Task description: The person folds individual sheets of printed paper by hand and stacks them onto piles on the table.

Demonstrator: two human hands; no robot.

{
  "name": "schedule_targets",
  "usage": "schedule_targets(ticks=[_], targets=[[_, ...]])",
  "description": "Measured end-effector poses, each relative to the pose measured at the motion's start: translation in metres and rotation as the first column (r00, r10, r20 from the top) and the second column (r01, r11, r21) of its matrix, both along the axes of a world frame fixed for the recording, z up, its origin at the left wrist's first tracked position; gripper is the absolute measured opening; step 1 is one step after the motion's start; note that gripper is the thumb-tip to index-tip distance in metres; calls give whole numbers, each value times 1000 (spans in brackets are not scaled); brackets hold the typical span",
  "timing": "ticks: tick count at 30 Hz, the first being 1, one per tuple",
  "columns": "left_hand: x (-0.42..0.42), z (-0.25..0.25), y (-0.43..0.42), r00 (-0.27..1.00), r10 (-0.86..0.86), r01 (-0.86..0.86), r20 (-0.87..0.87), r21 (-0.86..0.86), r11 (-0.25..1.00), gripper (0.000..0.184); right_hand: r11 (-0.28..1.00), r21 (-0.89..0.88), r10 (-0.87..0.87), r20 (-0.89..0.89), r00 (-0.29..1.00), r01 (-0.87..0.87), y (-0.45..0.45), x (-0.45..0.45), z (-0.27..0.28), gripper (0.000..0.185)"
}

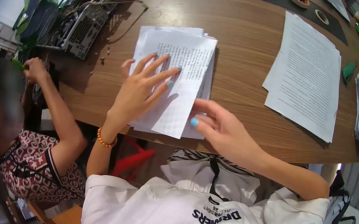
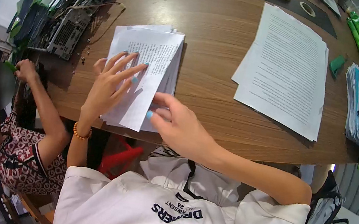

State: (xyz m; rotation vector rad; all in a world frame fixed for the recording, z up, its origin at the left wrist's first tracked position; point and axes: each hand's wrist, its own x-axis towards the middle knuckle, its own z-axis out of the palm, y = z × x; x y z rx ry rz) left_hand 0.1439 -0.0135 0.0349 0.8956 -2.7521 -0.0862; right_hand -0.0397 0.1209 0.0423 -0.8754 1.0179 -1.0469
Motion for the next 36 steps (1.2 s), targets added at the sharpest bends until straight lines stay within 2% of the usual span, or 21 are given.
schedule_targets(ticks=[1,3,5,6,7,9,10,12,13,14,15,19,21,23,25,28,29,31,32,33,36], targets=[[-3,2,-3,1000,-7,7,12,-9,1000,31,1000,4,-17,-6,1000,17,4,-11,8,38],[-8,9,-4,999,-36,36,17,10,999,30,985,-6,149,-460,875,-170,16,-39,31,35],[-10,9,-7,998,-15,19,66,-53,998,26,910,-317,-84,-775,626,-269,31,-75,23,36],[-16,13,-9,998,-45,46,43,-44,998,26,919,-342,-190,-819,542,-194,41,-92,30,36],[-20,19,-11,995,-36,40,91,-40,998,24,927,-329,-193,-831,521,-181,49,-108,32,36],[-32,28,-15,990,-51,58,132,-49,997,19,895,-397,-407,-913,-6,-205,62,-137,34,43],[-41,34,-17,982,-73,83,176,-48,995,19,900,-388,-400,-916,-24,-196,66,-148,31,43],[-60,52,-19,973,-110,122,206,-48,991,21,896,-320,-402,-879,-257,-307,74,-167,16,45],[-72,63,-18,950,-84,107,300,-63,992,19,902,-314,-396,-876,-276,-297,77,-174,8,45],[-84,70,-16,918,-56,95,392,-80,992,17,890,-300,-403,-870,-285,-344,79,-179,-2,45],[-98,72,-13,922,-72,110,380,-79,991,17,875,-283,-410,-864,-291,-392,80,-183,-7,45],[-140,60,-5,951,-254,285,174,-177,942,16,768,-352,-553,-786,-277,-535,78,-180,-14,23],[-156,44,0,880,-474,468,-4,-151,871,21,746,-408,-588,-776,-230,-527,78,-172,-6,15],[-165,29,4,831,-549,524,-91,-205,827,25,755,-505,-571,-820,-42,-420,83,-162,-2,16],[-167,24,6,767,-618,571,-172,-257,780,29,783,-521,-546,-837,25,-340,90,-154,1,20],[-158,20,10,611,-725,644,-318,-332,689,42,909,-397,-324,-864,385,-128,98,-142,18,11],[-152,24,13,611,-726,648,-317,-326,688,42,910,-396,-322,-863,389,-123,98,-141,24,11],[-139,43,22,565,-763,637,-314,-421,646,35,943,-334,-268,-750,605,3,95,-141,33,11],[-133,46,31,567,-762,639,-313,-416,646,35,941,-338,-275,-751,600,9,92,-144,45,11],[-130,49,45,536,-768,537,-350,-561,630,30,931,-364,-296,-765,572,-5,86,-148,59,10],[-140,58,62,454,-885,472,-100,-816,334,26,878,-446,-324,-822,468,-175,58,-164,93,10]])
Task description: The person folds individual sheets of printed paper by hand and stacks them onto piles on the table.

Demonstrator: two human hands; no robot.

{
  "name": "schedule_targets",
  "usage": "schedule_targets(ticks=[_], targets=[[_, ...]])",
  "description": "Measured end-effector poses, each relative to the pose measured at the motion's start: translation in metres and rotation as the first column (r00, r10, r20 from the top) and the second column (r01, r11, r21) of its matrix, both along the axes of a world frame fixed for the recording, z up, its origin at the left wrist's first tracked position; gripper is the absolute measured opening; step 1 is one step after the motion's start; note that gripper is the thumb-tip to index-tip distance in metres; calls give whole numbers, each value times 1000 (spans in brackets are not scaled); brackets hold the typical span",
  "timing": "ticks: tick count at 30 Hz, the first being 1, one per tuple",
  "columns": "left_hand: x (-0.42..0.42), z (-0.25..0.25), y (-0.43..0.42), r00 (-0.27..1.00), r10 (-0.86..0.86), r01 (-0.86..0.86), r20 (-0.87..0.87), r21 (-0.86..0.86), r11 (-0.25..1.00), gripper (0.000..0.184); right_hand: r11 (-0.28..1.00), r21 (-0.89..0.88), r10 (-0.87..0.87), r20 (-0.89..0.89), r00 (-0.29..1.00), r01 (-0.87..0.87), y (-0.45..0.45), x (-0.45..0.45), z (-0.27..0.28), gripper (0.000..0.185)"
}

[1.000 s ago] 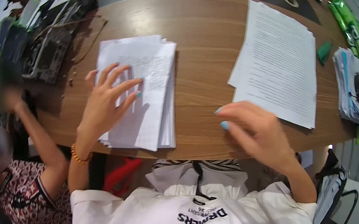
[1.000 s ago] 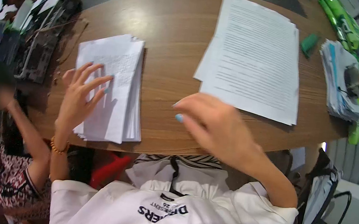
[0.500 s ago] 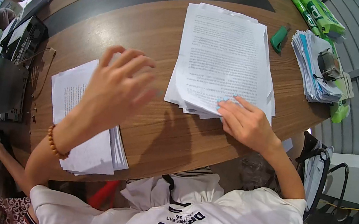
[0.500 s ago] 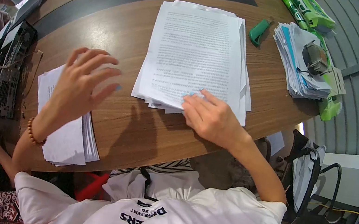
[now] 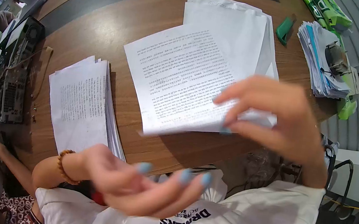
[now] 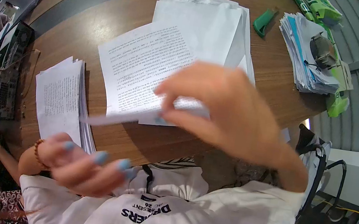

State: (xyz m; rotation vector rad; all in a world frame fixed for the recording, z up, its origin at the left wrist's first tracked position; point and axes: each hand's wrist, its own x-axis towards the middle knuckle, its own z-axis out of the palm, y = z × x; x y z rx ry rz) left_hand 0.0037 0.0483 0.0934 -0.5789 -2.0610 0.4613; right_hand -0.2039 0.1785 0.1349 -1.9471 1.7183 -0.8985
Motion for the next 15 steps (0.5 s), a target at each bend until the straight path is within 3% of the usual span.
schedule_targets(ticks=[1,3,4,5,6,7,9,12,13,15], targets=[[-1,8,6,989,40,-19,146,-142,990,29,1000,-11,27,-19,999,-27,-14,-3,8,9],[-10,-8,14,945,240,-147,223,-366,919,36,982,48,187,-205,961,-181,-55,-17,18,10],[-16,-20,15,904,272,-195,330,-246,949,46,976,66,218,-179,959,-210,-77,-22,16,15],[-22,-27,13,902,277,-198,331,-254,947,46,961,193,237,-197,951,-199,-96,-21,23,20],[-28,-31,9,822,341,-343,455,-82,936,48,919,345,262,-166,951,-192,-114,-23,28,27],[-32,-35,4,726,366,-496,582,74,865,50,884,413,335,-233,913,-219,-136,-28,28,17],[-39,-44,-9,679,379,-557,629,105,824,54,844,477,416,-294,860,-245,-166,-34,17,13],[-42,-68,-25,630,343,-615,696,177,769,60,990,139,61,-498,865,10,-178,-32,-23,29],[-42,-72,-29,631,299,-612,716,223,759,61,994,0,-90,-585,806,112,-168,-30,-29,32],[-41,-76,-32,620,310,-633,721,226,741,59,941,-324,-291,-636,714,95,-139,-23,-41,34]])
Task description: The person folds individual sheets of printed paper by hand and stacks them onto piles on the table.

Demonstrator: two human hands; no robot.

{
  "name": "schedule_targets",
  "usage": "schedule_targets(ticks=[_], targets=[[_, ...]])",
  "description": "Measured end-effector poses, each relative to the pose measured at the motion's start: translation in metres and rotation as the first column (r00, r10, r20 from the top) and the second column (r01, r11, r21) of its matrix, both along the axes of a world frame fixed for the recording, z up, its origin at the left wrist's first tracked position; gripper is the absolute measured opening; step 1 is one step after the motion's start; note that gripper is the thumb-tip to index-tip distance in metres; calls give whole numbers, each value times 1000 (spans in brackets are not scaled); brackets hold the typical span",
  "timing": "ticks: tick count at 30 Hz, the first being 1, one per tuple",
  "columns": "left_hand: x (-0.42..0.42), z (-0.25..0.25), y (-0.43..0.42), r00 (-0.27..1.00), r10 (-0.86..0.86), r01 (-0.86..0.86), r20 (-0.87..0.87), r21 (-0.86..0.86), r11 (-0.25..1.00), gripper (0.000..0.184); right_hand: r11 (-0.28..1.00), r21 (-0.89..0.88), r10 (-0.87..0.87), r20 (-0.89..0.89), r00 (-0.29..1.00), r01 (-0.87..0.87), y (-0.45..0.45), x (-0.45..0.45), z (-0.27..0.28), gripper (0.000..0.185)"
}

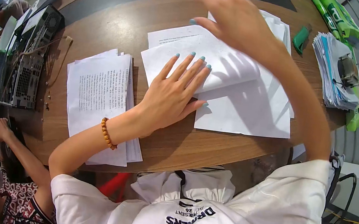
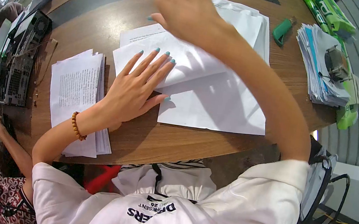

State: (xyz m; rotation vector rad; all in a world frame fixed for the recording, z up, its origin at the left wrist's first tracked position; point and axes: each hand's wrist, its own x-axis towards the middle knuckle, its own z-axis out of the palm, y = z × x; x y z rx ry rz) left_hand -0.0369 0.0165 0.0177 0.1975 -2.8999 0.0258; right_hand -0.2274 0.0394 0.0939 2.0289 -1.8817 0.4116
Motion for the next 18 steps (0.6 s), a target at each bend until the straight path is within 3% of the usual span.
schedule_targets(ticks=[1,3,9,14,16,18], targets=[[0,1,-1,1000,-4,4,1,23,1000,58,993,-106,47,-44,998,-51,17,5,-3,26],[0,1,-4,1000,5,-5,-3,57,998,58,994,-102,25,-9,1000,-26,53,19,-14,30],[-6,-2,-14,998,43,-45,-54,-30,999,59,986,164,-33,-41,999,39,106,32,-56,46],[-3,-1,-10,994,-14,-5,-111,-165,986,62,983,164,-82,-10,997,83,106,28,-64,48],[2,-1,-6,1000,-22,27,17,-345,938,61,984,153,-89,-9,996,90,105,26,-66,48],[4,-7,-6,999,-34,27,-23,-250,968,59,984,151,-90,-29,996,93,104,25,-69,48]])
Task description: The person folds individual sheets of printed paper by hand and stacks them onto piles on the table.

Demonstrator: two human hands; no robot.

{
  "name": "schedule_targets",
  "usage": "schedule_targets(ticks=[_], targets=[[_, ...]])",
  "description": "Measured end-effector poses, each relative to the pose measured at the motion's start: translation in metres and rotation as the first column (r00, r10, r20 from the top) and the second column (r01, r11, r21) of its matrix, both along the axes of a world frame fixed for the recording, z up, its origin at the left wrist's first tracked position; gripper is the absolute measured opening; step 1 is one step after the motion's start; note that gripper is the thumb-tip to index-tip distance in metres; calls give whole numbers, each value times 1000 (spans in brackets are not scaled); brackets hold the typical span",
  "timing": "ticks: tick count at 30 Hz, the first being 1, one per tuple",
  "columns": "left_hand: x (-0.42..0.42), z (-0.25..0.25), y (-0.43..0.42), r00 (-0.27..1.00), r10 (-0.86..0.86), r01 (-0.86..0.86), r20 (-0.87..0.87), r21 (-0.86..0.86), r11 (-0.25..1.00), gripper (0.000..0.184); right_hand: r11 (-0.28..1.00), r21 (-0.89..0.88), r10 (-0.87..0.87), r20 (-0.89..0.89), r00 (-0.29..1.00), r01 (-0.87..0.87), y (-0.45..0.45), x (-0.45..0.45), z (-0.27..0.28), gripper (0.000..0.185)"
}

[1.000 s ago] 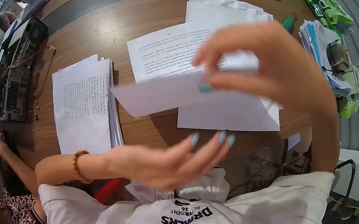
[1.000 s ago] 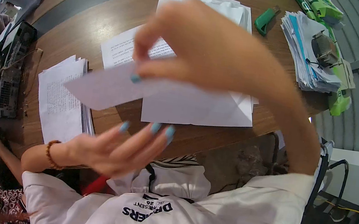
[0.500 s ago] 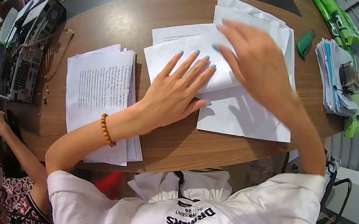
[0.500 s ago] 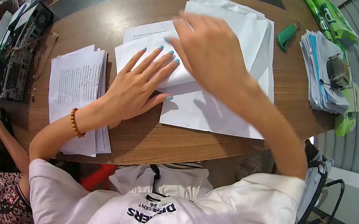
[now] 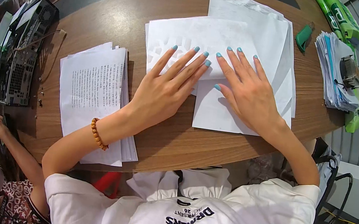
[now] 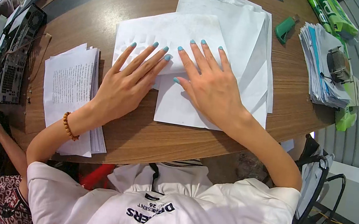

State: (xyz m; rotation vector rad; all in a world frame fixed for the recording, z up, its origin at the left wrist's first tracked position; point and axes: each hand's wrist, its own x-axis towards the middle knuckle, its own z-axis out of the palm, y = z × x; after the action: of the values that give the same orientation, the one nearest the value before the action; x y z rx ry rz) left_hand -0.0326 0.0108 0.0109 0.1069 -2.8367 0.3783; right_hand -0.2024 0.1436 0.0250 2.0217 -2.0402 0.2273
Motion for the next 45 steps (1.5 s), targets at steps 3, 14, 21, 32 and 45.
schedule_targets(ticks=[3,14,21,32,45], targets=[[1,0,2,1000,21,-22,7,173,985,56,1000,-4,1,-12,1000,-1,-3,-3,-4,46],[0,2,5,997,40,-56,65,271,961,58,1000,-16,10,-50,999,-11,-13,-9,-9,40],[9,7,10,998,50,-61,44,297,953,55,1000,8,5,-17,1000,-5,-17,-8,-13,40],[19,16,11,992,52,-87,115,324,942,54,995,-51,89,45,995,-86,-10,9,12,37],[24,12,3,995,70,-94,78,369,925,52,997,-53,-63,27,998,64,21,9,3,21]])
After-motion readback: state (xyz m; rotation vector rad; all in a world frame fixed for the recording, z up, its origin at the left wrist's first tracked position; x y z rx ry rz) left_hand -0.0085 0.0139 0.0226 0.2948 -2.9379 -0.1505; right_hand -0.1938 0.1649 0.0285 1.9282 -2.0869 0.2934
